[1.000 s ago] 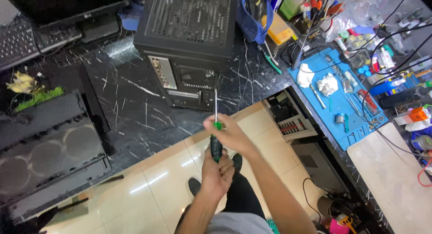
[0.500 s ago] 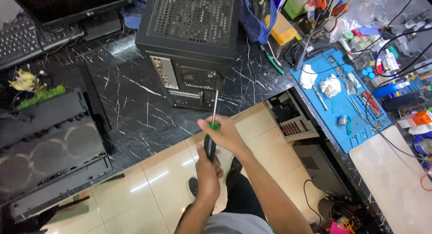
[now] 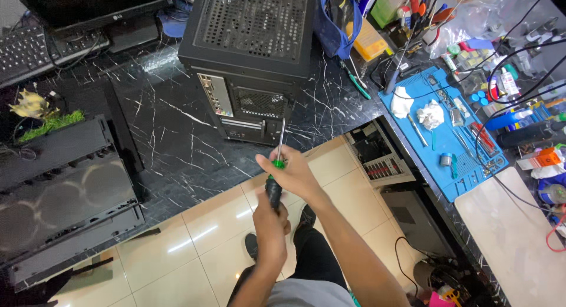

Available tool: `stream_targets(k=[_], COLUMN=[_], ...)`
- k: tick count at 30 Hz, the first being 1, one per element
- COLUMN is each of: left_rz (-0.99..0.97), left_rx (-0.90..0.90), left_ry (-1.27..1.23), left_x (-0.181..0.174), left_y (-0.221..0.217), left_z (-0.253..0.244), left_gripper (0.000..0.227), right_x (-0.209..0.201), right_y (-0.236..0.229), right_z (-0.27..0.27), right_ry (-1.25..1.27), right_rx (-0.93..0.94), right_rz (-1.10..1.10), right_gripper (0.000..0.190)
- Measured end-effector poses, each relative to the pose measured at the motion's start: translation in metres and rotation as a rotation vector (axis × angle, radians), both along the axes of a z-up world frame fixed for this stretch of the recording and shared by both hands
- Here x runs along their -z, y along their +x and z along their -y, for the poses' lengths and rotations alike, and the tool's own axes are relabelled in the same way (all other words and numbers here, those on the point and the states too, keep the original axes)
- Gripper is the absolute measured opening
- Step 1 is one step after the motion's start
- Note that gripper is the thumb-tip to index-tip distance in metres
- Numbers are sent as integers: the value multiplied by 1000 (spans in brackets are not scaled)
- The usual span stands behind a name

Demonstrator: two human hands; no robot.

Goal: The person uses a screwdriver to secure the side panel of a computer case, then repositions the case upright to attach the top cover. They continue to use the screwdriver to fasten screws on the top and rear of the case.

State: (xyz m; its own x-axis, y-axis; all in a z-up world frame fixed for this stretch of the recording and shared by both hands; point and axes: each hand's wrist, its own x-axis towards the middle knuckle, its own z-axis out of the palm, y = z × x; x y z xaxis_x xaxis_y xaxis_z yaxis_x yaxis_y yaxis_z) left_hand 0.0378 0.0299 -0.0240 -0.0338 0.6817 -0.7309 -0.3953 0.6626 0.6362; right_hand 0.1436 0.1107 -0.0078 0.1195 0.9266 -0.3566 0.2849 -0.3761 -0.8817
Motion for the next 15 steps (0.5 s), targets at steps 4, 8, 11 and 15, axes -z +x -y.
stream_targets(k=[4, 8, 11, 15], left_rz=[401, 345, -35, -162], left_rx=[-79, -164, -141, -67], left_ry=[-262, -147, 79, 227], left_x=[61, 34, 4, 15], left_y=[-17, -11, -3, -3], left_z=[-20, -10, 1, 2], left_gripper=[44, 55, 46, 52], right_x=[5, -9, -6, 11], right_y=[26, 20, 3, -5], right_z=[9, 10, 3, -2], right_ry=[-101, -91, -22, 113], right_rx=[-179, -116, 46, 103], right_rz=[-653, -501, -244, -70], right_gripper=[37, 50, 32, 44])
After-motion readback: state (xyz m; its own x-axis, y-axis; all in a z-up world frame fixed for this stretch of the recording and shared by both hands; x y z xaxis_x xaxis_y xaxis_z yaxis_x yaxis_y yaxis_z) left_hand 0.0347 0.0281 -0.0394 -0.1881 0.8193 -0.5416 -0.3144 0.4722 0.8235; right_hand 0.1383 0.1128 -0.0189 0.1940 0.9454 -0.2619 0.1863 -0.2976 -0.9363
